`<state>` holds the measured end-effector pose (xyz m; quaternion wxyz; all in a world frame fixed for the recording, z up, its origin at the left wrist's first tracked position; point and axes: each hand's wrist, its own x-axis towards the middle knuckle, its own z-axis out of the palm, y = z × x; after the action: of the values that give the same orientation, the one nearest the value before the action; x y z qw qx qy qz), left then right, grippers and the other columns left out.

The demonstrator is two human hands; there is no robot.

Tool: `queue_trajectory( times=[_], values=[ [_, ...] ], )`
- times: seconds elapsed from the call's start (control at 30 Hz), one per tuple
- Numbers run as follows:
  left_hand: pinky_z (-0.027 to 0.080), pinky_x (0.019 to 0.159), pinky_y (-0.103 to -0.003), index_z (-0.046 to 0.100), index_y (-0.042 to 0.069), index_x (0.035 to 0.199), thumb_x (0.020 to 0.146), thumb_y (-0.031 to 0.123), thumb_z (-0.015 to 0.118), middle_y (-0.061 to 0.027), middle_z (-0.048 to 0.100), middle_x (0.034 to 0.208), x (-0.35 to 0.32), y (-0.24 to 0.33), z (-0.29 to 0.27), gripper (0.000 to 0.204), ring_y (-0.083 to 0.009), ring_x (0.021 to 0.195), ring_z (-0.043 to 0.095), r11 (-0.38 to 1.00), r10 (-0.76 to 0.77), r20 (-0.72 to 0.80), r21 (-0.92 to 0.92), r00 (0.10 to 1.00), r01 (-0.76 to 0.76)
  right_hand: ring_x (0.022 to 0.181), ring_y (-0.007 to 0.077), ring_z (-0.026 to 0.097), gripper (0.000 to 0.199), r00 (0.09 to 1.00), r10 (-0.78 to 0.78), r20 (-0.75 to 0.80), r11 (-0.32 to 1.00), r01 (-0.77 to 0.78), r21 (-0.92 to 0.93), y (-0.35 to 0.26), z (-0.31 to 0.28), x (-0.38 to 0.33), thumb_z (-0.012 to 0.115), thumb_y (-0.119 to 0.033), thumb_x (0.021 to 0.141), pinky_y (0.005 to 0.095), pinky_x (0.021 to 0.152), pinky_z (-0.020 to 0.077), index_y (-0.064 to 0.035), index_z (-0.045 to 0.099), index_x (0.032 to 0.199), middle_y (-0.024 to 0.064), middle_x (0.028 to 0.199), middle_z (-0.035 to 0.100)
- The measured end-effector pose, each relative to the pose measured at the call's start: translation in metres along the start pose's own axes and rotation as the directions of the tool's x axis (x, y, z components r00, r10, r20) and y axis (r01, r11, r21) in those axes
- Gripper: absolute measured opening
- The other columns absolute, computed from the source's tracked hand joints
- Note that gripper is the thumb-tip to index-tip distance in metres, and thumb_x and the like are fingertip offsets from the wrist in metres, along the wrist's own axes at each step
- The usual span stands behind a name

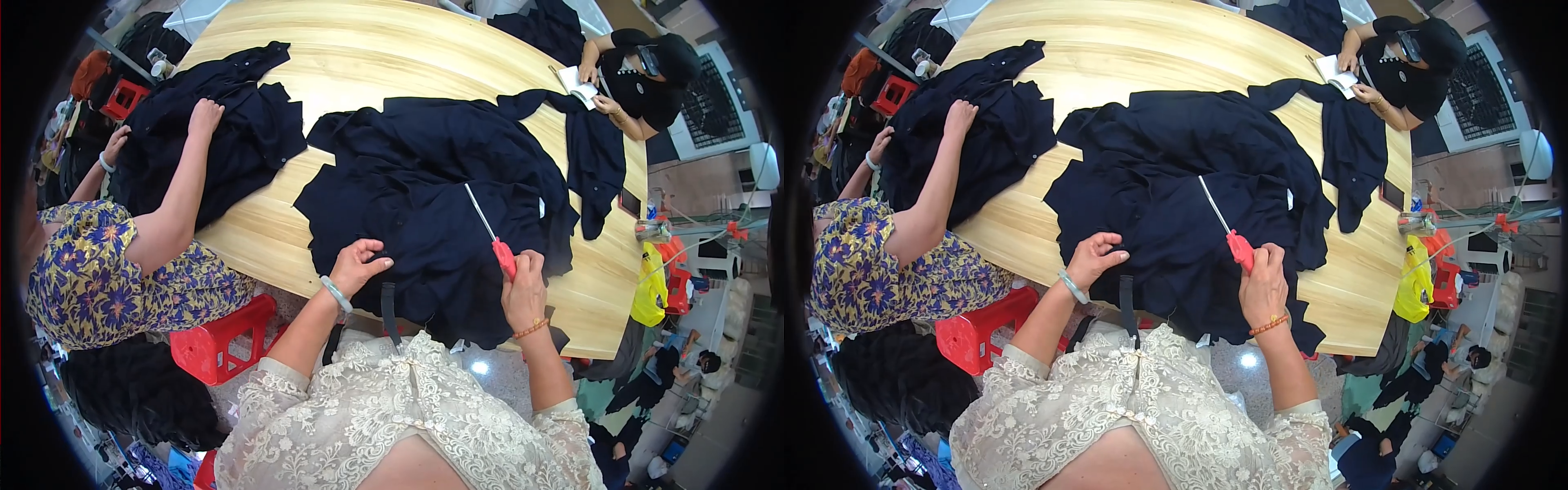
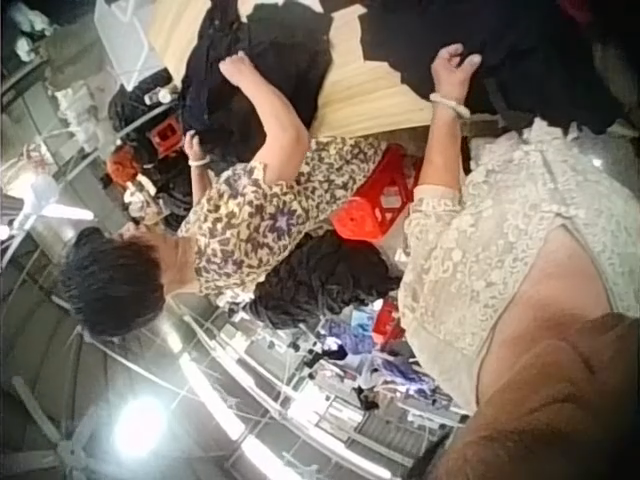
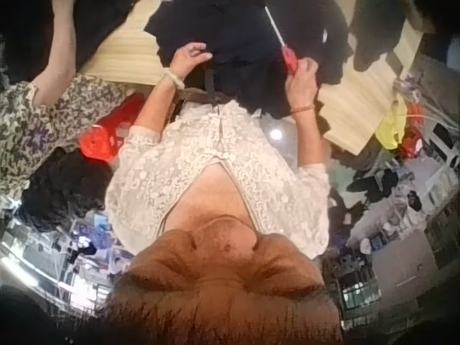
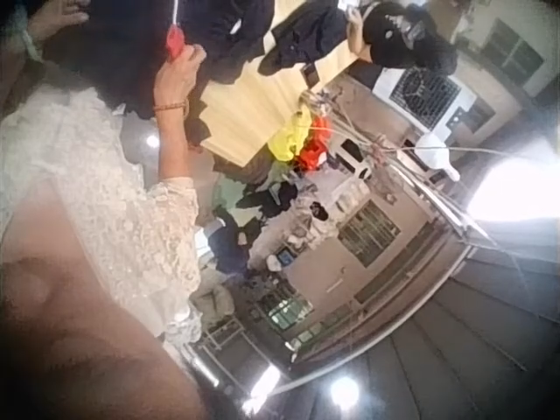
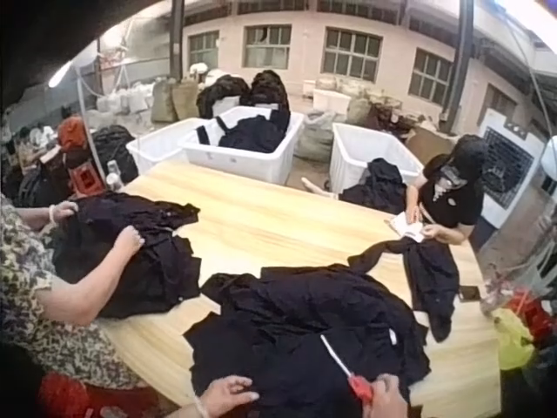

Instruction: Trimming loose threads from black garments using scissors.

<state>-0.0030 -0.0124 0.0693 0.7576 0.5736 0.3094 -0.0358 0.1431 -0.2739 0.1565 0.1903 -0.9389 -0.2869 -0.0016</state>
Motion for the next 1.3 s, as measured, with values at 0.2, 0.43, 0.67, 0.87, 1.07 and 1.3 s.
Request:
queue_trajectory(
  times=[0.2,0.43,0.67,0.87,1.07,1.3],
  values=[
    [0.046,0.080,-0.022,0.054,0.001,0.107,0.080,0.004,0.068,-0.0016,0.062,0.091,-0.018,-0.001,0.013,0.031,-0.0100,0.081,0.059,0.816,-0.228,0.085,-0.526,0.970,0.238,0.074,0.0379,0.060,0.022,0.958,0.117,0.262,0.973,-0.163,0.162,-0.008,-0.012,-0.012,0.062,-0.011,0.082,0.0435,0.061,0.0472,-0.0065,0.046,0.095,0.0159,0.080,0.060],
    [0.050,0.069,-0.024,0.058,0.004,0.096,0.081,0.002,0.066,-0.0014,0.064,0.086,-0.014,-0.017,0.019,0.017,-0.0084,0.073,0.060,0.703,-0.280,0.249,-0.604,0.927,0.375,0.076,0.0337,0.058,0.022,0.889,-0.135,0.438,0.982,0.062,0.177,-0.009,-0.020,-0.035,0.062,-0.009,0.079,0.0407,0.066,0.0459,-0.0048,0.048,0.096,0.0150,0.081,0.059],
    [0.046,0.063,-0.018,0.060,0.003,0.077,0.078,-0.007,0.064,0.0000,0.061,0.075,-0.008,-0.054,0.039,0.011,-0.0046,0.065,0.054,0.954,-0.058,-0.133,-0.300,0.989,0.015,0.063,0.0346,0.061,0.023,0.705,-0.168,0.690,0.986,0.124,0.113,-0.030,-0.040,-0.043,0.061,-0.023,0.083,0.0421,0.058,0.0459,-0.0082,0.050,0.096,0.0147,0.066,0.060],
    [0.044,0.062,-0.018,0.062,0.001,0.079,0.078,-0.005,0.063,0.0011,0.061,0.075,-0.012,-0.056,0.039,0.007,-0.0039,0.065,0.053,0.955,0.010,-0.198,-0.287,0.980,-0.068,0.059,0.0356,0.060,0.024,0.651,-0.221,0.726,0.974,0.178,0.137,-0.033,-0.038,-0.044,0.061,-0.024,0.082,0.0445,0.056,0.0459,-0.0074,0.051,0.097,0.0154,0.061,0.058],
    [0.046,0.073,-0.021,0.061,0.000,0.095,0.081,0.001,0.064,0.0005,0.062,0.083,-0.016,-0.031,0.012,0.015,-0.0039,0.075,0.055,0.964,-0.030,-0.017,-0.263,0.999,0.025,0.072,0.0316,0.061,0.022,0.715,-0.180,0.676,0.980,0.068,0.189,-0.026,-0.039,-0.037,0.063,-0.020,0.082,0.0412,0.063,0.0470,-0.0085,0.052,0.097,0.0140,0.077,0.061],
    [0.042,0.066,-0.019,0.062,0.008,0.092,0.082,0.016,0.069,0.0037,0.061,0.082,0.031,0.015,0.020,0.015,-0.0037,0.072,0.054,0.884,-0.192,0.055,-0.424,0.980,0.197,0.078,0.0308,0.061,0.022,0.808,-0.165,0.565,0.979,0.066,0.191,-0.031,-0.038,-0.019,0.062,-0.015,0.081,0.0409,0.067,0.0475,-0.0084,0.052,0.099,0.0125,0.080,0.061]
  ],
)
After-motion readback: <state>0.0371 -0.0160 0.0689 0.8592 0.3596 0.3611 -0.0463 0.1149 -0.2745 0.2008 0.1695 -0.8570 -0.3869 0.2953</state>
